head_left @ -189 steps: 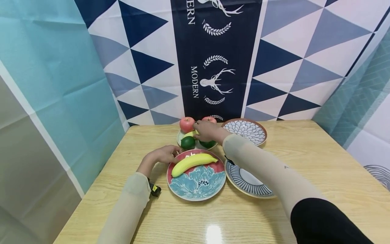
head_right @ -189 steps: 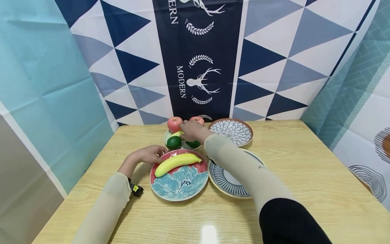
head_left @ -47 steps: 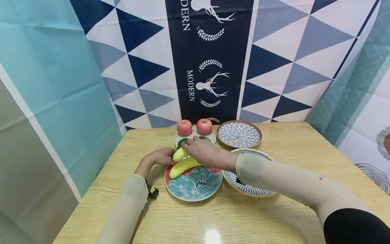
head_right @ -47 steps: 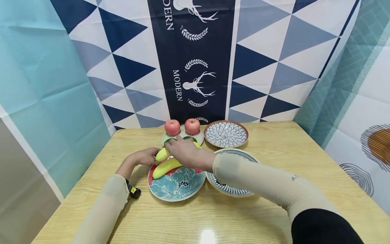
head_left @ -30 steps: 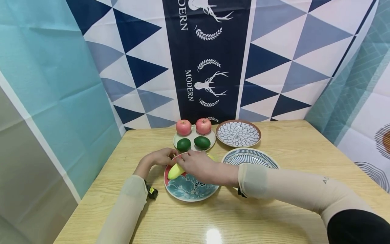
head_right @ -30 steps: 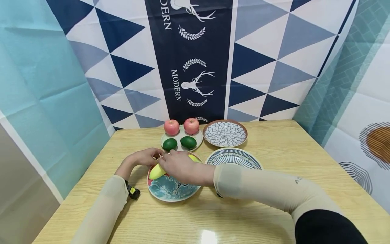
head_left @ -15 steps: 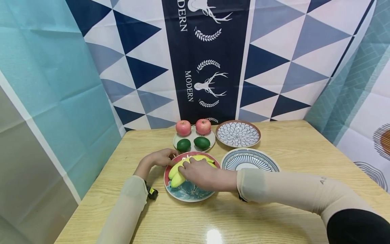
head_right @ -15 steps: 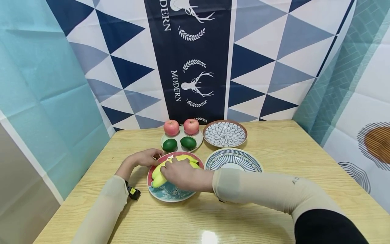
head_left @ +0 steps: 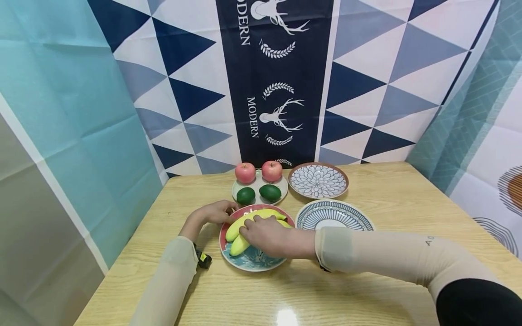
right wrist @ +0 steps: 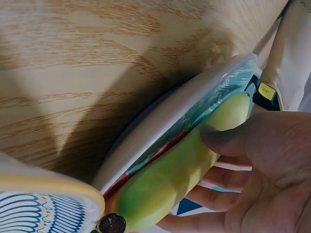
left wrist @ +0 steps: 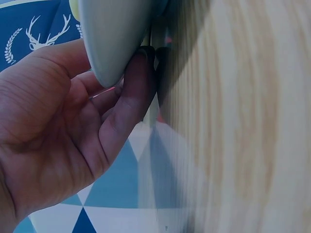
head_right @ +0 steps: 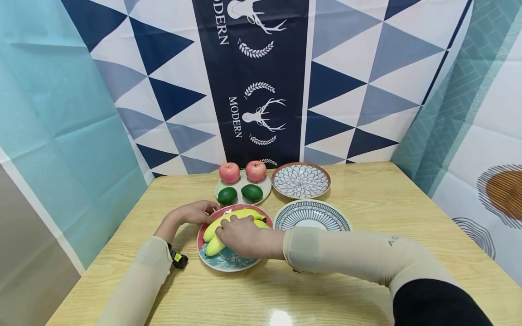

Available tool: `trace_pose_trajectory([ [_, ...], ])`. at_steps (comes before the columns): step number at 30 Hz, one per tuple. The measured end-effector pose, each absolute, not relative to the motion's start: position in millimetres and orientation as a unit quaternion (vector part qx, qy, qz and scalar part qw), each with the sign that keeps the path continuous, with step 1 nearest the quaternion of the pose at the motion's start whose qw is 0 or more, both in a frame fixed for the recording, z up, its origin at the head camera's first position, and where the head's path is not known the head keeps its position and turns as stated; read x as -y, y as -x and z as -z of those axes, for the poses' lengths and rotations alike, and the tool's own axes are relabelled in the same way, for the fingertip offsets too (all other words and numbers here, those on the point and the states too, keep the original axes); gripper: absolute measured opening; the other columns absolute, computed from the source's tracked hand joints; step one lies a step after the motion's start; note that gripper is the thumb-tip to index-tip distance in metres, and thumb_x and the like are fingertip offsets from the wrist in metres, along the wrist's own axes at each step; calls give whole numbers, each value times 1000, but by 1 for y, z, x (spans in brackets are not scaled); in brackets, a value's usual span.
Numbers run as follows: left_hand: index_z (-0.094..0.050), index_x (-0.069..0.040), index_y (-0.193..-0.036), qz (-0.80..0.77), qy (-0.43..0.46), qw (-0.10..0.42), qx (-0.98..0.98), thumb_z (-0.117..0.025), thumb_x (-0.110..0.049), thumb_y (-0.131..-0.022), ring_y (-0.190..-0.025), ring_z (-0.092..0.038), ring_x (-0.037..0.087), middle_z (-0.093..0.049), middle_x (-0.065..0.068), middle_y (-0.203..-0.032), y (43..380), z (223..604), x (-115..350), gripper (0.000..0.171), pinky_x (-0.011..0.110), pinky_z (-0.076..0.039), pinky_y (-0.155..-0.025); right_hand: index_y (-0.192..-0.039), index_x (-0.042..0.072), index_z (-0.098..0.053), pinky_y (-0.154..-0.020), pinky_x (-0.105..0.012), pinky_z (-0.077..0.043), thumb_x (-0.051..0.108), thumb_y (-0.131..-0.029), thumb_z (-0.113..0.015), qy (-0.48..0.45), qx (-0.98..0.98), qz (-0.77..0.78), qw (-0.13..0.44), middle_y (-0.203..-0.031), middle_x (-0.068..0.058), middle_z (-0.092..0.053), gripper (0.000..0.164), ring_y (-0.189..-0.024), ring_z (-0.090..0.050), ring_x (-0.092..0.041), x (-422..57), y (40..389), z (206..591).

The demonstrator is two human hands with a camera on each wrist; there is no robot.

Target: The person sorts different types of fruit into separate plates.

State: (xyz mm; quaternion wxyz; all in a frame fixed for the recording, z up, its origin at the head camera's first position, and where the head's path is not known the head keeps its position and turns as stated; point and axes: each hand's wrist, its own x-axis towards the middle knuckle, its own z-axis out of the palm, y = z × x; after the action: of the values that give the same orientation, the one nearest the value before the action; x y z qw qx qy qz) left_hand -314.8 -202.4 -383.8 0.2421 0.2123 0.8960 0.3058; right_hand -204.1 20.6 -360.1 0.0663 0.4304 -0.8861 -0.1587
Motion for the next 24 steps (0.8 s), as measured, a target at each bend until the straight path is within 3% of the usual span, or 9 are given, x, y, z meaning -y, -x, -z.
trace_pose_trajectory([
  [7,-67,-7,-116,-308,-217,244,-894,-66,-13,-100,-83,-57,19,-63,7,-98,315,386,202,17,29,-48,-72,-140,14,-61,-74,-53,-63,20,-91,-84,-435,885,156,51,-124,-7,-63,55,-108,-64,-24,-23,206,364],
  [14,-68,-7,-115,-307,-227,238,-893,-66,-11,-99,-83,-57,19,-65,7,-99,316,384,203,16,29,-49,-72,-143,14,-60,-78,-49,-63,18,-95,-81,-440,890,118,27,-127,-8,-63,52,-107,-63,-23,-27,209,363],
  [24,-70,-8,-112,-304,-226,228,-897,-69,-13,-98,-84,-56,20,-62,7,-97,313,384,201,15,30,-48,-72,-148,22,-58,-84,-47,-62,20,-92,-84,-434,896,92,12,-129,-7,-64,62,-110,-63,-25,-32,204,356],
])
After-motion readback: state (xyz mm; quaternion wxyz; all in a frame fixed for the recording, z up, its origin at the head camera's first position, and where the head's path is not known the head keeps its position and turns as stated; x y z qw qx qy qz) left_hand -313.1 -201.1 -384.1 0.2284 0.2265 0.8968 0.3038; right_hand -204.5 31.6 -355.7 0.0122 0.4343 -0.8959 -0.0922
